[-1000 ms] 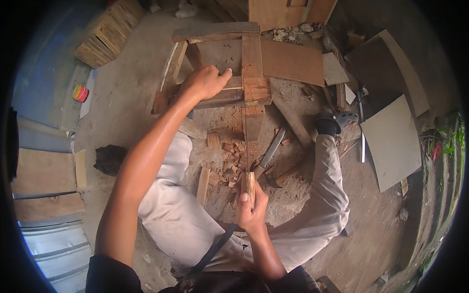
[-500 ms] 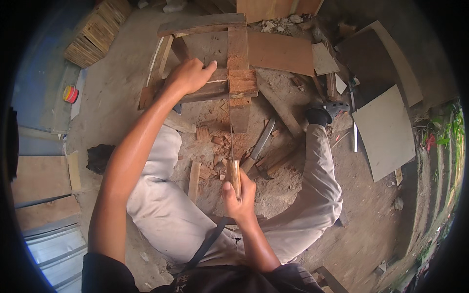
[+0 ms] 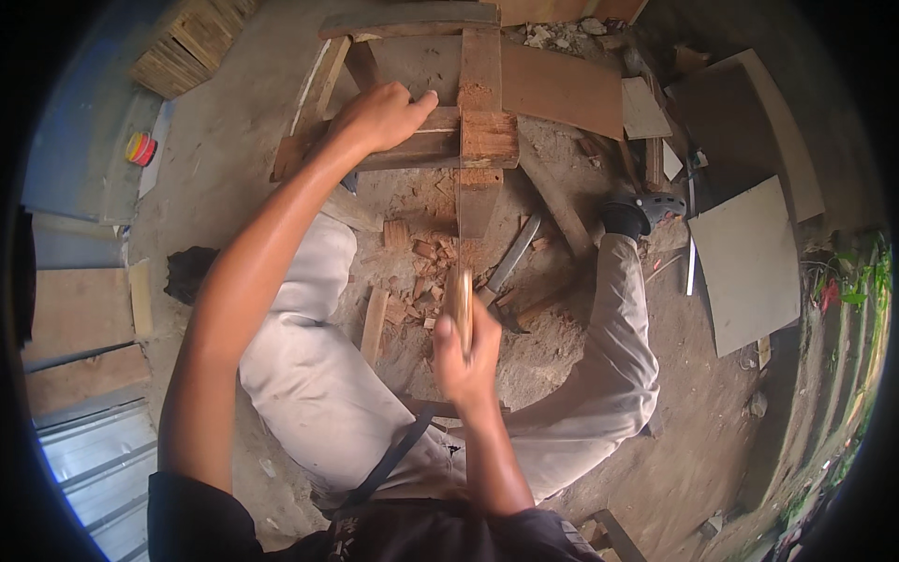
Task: The person sits on the floor and uses a chisel and mallet to carve and shape a wooden frame. They repeatedly strike the chisel to remove wood chips and refine the joints. Later, they use a metal file to smooth the edges of a small wooden piece.
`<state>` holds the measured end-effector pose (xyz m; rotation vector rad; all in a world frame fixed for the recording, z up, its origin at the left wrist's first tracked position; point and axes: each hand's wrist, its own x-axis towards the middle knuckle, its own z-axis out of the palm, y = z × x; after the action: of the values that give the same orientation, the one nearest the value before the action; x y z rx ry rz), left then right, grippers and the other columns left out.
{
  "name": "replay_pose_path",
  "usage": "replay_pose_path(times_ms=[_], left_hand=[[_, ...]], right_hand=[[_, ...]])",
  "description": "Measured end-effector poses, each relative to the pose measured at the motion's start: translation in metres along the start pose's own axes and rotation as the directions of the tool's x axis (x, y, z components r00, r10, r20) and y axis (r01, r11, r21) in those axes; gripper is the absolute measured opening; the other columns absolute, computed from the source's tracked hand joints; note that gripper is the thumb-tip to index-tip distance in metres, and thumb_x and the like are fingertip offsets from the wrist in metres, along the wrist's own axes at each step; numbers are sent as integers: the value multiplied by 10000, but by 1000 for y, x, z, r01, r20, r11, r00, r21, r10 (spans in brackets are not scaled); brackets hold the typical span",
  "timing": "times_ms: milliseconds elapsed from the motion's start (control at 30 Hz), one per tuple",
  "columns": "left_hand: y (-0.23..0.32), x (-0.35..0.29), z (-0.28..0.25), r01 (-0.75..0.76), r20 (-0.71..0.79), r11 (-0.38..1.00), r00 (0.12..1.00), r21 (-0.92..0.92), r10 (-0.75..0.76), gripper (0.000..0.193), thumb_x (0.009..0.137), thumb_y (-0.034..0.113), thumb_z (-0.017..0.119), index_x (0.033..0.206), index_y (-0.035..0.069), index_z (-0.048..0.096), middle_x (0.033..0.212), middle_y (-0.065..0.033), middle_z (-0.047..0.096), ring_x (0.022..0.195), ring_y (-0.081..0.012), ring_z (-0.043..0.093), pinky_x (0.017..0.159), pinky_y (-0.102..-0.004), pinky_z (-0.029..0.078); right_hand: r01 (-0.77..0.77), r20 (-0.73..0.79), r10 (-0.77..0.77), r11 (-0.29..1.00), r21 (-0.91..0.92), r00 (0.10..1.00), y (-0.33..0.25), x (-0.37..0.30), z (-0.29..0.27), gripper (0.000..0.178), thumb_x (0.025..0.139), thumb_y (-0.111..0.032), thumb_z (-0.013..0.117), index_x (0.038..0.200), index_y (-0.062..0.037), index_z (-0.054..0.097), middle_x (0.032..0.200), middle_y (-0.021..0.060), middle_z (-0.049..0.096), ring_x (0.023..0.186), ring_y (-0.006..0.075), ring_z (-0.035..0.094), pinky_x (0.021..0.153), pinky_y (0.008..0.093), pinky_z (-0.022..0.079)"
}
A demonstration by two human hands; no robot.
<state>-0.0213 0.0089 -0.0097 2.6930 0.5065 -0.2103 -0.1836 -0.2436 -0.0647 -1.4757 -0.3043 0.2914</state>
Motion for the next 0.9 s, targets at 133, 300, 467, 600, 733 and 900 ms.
replay_pose_path(times_ms=[133, 300, 467, 600, 733, 900], left_hand=[[3, -6, -7, -23, -3, 1000, 1000, -15, 23, 651, 973, 507, 462, 718, -49, 685, 804, -227, 729, 748, -357, 726, 754, -521, 569], [1, -3, -5, -29, -2, 999, 1000, -20, 29, 654, 974, 512, 467, 700, -38, 693, 787, -232, 727, 748, -359, 729, 747, -516, 570], [-1, -1, 3, -54, -79, 998, 996, -25, 52, 728, 1009, 526, 427, 595, -41, 622, 591, -209, 627, 621, -361, 686, 668, -521, 530], [-2, -2, 4, -61, -112, 998, 992, -21, 58, 723, 998, 525, 431, 593, -48, 604, 591, -216, 625, 597, -366, 670, 654, -524, 525], [-3, 1, 5, -78, -116, 997, 990, -8, 77, 727, 998, 526, 430, 587, -52, 593, 580, -214, 613, 572, -364, 653, 644, -528, 520], [-5, 4, 10, -48, -93, 998, 995, -29, 45, 724, 995, 526, 435, 586, -49, 599, 580, -210, 617, 576, -362, 662, 643, -522, 524]], right_hand=[[-32, -81, 25, 995, -92, 996, 5, 37, 10, 541, 1016, -544, 508, 781, -56, 508, 588, 2, 484, 486, 90, 453, 441, 272, 353], [-31, -36, 30, 998, -53, 999, -6, -13, 6, 677, 931, -692, 560, 889, -16, 557, 647, 1, 499, 567, 82, 476, 497, 266, 360], [-114, -40, 116, 992, 50, 992, 8, 7, 5, 649, 958, -666, 540, 825, -31, 537, 626, 19, 518, 505, 97, 488, 448, 262, 384], [-111, -74, 124, 982, 153, 990, 21, 19, 9, 512, 994, -538, 569, 811, -67, 485, 626, -46, 455, 534, 47, 412, 467, 245, 321], [118, -3, -118, 993, 24, 993, 9, -20, 8, 611, 961, -619, 561, 913, -10, 569, 693, -18, 488, 607, 79, 457, 529, 277, 372], [-41, -54, 46, 994, 105, 997, 0, 1, 9, 685, 929, -712, 547, 808, -37, 539, 599, 19, 514, 501, 89, 488, 447, 256, 371]])
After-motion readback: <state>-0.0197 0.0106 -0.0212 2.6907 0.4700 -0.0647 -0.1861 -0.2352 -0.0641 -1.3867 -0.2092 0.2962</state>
